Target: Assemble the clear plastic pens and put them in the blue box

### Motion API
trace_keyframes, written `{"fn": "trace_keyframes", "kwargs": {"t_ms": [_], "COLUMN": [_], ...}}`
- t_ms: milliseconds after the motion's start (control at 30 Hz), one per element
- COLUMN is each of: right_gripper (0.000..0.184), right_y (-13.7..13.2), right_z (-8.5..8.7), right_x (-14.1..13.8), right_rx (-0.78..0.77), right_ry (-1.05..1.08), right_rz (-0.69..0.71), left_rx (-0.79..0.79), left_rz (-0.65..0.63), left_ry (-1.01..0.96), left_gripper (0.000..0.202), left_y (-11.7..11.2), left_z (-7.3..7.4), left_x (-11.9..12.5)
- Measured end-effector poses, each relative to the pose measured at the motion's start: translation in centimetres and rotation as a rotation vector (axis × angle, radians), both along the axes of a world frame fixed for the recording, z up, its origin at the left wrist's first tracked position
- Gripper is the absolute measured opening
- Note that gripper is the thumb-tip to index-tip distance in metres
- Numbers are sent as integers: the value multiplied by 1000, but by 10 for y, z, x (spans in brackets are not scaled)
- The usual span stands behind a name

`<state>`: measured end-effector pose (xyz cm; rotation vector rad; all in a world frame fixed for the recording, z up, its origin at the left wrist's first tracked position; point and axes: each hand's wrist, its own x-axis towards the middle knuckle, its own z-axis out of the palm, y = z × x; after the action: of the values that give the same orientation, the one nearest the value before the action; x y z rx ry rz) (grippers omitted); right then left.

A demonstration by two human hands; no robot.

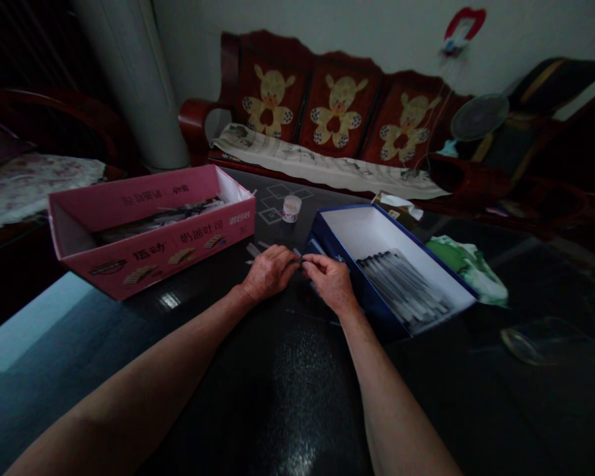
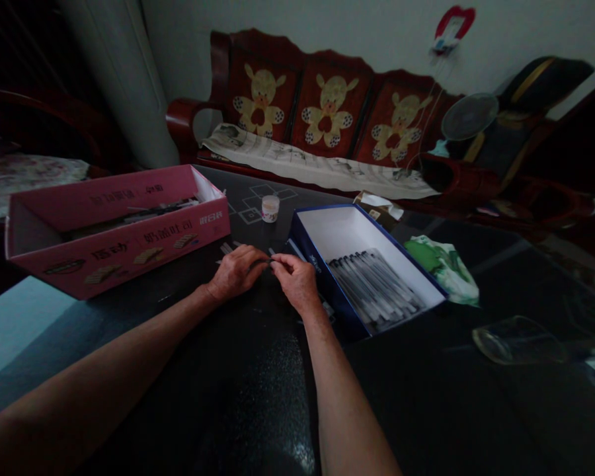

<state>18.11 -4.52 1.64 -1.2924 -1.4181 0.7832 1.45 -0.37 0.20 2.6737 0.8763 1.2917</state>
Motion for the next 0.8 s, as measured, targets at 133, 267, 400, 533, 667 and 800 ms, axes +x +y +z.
{"fn": "trace_keyframes", "kwargs": {"t_ms": [133, 267, 400, 533, 667, 800], "right_gripper": [25, 33, 46, 43, 22, 22], "right_y": [-2, -2, -2, -6, -8, -6], "right_z": [2, 3, 4, 9, 9, 7], "right_x": [3, 1, -2, -2, 0, -1], "right_rx": [64, 233, 221, 153, 181, 212], "right_ry": [-183, -482, -601, -502, -410, -475], "right_rz": [2, -90, -166, -155, -63, -39], "left_rx": [-7, 7, 11, 3, -3, 6], "left_rz": [-20, -47, -60, -35, -20, -23], "left_ry": [-4, 17, 29, 21, 29, 44], "left_gripper": [17, 17, 17, 17, 17, 17], "left_y": [-1, -4, -5, -3, -2, -4], "left_z": [2, 4, 5, 3, 3, 4], "left_x": [0, 2, 3, 2, 1, 2]}}
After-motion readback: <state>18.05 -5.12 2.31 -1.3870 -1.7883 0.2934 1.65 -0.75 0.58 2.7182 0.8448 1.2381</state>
